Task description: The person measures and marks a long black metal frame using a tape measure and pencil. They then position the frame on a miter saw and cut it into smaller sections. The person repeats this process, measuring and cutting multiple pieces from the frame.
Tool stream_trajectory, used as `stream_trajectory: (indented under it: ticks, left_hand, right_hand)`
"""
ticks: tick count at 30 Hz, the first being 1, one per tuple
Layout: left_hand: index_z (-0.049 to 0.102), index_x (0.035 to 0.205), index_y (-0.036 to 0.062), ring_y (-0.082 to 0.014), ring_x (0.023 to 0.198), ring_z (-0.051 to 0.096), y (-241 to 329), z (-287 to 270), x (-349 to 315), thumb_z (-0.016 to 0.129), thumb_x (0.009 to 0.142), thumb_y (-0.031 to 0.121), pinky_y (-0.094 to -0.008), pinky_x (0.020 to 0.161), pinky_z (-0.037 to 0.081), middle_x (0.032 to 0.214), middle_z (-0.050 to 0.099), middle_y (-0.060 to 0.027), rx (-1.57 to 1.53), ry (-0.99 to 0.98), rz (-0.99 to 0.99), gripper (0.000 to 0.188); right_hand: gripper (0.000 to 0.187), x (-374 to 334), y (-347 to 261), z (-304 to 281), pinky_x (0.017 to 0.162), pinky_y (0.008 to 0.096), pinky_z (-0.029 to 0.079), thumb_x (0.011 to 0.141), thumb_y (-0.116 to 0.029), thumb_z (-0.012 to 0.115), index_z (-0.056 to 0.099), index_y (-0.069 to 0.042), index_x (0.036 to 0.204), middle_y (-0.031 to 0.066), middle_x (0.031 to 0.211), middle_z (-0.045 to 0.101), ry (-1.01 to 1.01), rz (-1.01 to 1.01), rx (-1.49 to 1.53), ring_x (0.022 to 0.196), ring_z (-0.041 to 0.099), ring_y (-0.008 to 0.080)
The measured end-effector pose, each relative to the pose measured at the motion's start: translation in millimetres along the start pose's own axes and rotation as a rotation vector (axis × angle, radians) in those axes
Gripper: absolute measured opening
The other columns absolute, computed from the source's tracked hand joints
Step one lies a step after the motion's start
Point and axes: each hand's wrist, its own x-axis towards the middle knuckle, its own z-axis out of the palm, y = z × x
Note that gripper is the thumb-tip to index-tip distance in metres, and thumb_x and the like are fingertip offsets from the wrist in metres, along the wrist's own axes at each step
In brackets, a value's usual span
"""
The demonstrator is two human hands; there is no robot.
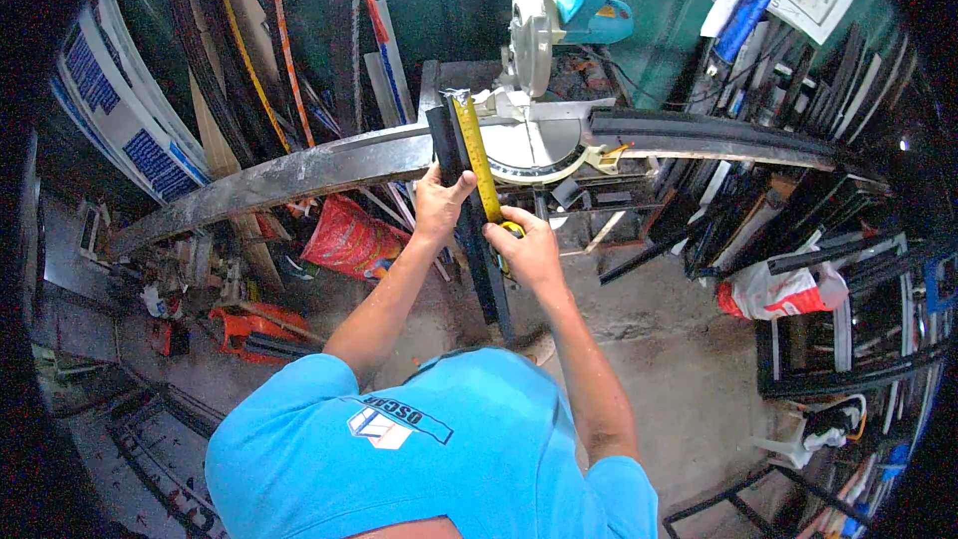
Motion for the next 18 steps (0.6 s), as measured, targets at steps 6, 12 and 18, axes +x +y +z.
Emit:
stream_trajectory:
  ticks: [6,12,18]
  left_hand:
    - [0.065,0.116,0.0014,-0.0103,0.090,0.065,-8.5,4.1,-0.3,0.086,0.084,0.038,-0.0281,0.081,0.055,0.105,0.072,-0.0037,0.004,0.055,0.011,0.053]
    - [0.065,0.122,-0.0015,-0.0168,0.100,0.060,-11.7,-40.1,39.1,0.084,0.082,0.052,-0.0328,0.090,0.049,0.111,0.068,-0.0054,-0.063,0.431,0.078,0.069]
    - [0.057,0.132,-0.0008,-0.0310,0.112,0.064,27.8,-153.6,71.5,0.073,0.074,0.073,-0.0527,0.099,0.053,0.131,0.064,-0.0140,-0.203,0.510,-0.204,0.095]
  right_hand:
    - [0.049,-4.5,-4.8,-7.2,0.079,0.0319,0.054,0.083,-0.029,0.079,0.071,0.002,0.120,0.0108,0.096,0.076,0.001,-0.027,-0.088,0.084,0.068,0.0149]
    - [0.063,-33.9,24.9,-50.6,0.087,0.0352,0.055,0.079,-0.039,0.082,0.069,0.001,0.126,0.0185,0.106,0.075,-0.136,0.176,-0.222,0.095,0.072,0.0229]
    - [0.056,-74.3,61.7,-113.4,0.094,0.0373,0.052,0.073,-0.028,0.079,0.071,-0.003,0.123,0.0181,0.113,0.073,-0.150,0.173,-0.599,0.105,0.070,0.0286]
